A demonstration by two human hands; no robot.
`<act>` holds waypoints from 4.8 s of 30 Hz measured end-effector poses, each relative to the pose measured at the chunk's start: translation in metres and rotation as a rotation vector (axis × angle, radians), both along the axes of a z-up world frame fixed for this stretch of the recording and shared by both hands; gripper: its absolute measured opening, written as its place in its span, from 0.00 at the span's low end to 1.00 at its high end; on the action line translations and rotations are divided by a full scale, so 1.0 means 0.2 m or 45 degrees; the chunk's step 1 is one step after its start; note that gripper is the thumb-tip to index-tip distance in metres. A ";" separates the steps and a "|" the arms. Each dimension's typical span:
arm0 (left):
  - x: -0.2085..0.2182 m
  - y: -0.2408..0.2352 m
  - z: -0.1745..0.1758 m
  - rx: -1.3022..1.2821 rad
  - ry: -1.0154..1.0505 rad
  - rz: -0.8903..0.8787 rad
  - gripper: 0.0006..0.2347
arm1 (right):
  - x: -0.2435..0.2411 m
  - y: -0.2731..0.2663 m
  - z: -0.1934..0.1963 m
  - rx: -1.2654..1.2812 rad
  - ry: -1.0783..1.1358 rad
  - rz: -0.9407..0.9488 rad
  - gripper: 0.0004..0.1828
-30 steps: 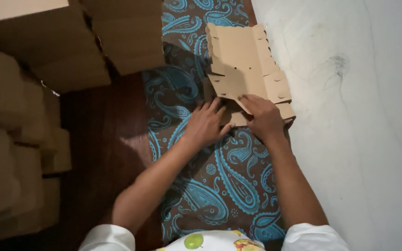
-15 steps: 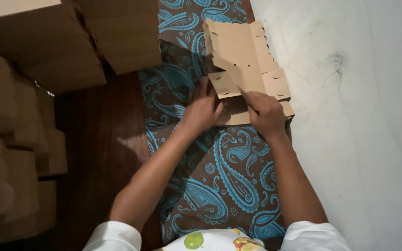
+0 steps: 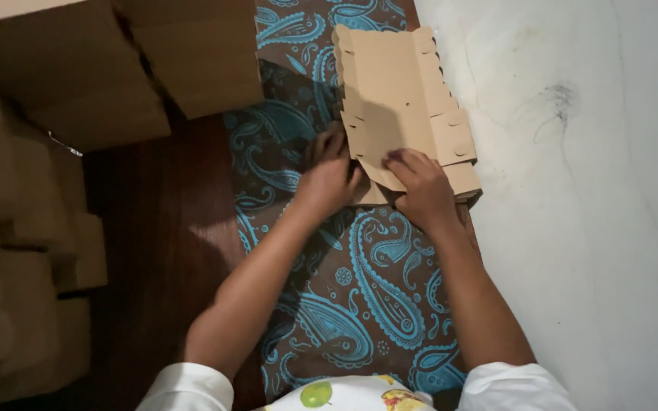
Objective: Folding flat cardboard templates into boxes and stacking them on a table.
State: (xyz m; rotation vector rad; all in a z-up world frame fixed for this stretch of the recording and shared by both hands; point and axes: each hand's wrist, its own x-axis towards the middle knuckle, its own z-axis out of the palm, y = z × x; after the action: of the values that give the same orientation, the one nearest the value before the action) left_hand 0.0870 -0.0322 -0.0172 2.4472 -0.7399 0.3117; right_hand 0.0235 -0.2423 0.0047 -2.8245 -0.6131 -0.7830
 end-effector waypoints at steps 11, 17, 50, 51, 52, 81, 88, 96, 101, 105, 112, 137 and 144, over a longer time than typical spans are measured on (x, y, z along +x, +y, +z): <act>0.01 -0.03 -0.11 0.107 -0.228 0.132 0.26 | -0.07 -0.14 0.08 0.896 -0.162 -0.526 0.19; -0.01 -0.03 -0.08 0.107 -0.157 0.127 0.26 | -0.28 0.10 0.40 0.808 -0.326 -0.896 0.22; -0.02 0.87 0.04 -0.508 0.476 0.497 0.17 | -0.57 0.89 0.68 -0.038 1.130 0.656 0.39; -0.01 0.81 0.08 -0.329 0.420 0.687 0.17 | -0.51 0.84 0.66 0.201 0.787 0.624 0.32; 0.00 0.81 0.01 -0.329 0.422 0.683 0.17 | -0.40 0.81 0.59 0.202 0.789 0.620 0.32; 0.04 0.96 -0.30 0.411 -0.356 0.094 0.20 | 0.19 0.79 0.35 -0.009 0.041 0.058 0.01; -0.02 0.76 -0.35 0.525 -0.404 0.496 0.04 | 0.24 0.73 0.22 0.283 0.235 0.209 0.05; -0.05 0.92 0.08 0.291 0.439 0.109 0.15 | 0.12 0.91 0.66 -0.050 0.635 0.040 0.14; -0.06 0.90 0.05 0.487 0.272 0.054 0.27 | 0.12 0.96 0.59 -0.176 0.731 0.051 0.18; -0.10 0.84 0.12 0.598 0.262 0.058 0.31 | 0.05 1.00 0.69 -0.168 0.888 0.084 0.28; -0.21 0.82 0.38 0.679 0.346 0.098 0.32 | 0.09 0.99 0.40 -0.326 0.740 0.042 0.31; -0.26 0.96 -0.14 0.430 -0.088 0.461 0.35 | 0.07 0.85 0.29 -0.450 0.260 -0.133 0.14; -0.33 0.91 -0.10 0.291 0.216 0.272 0.16 | 0.09 0.83 0.24 -0.400 0.375 -0.148 0.19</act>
State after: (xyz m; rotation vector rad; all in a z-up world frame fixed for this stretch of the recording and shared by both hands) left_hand 0.0210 0.1507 -0.0377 2.7345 -0.4628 0.1008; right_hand 0.0417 -0.0773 0.0521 -3.1983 -0.5717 -0.2924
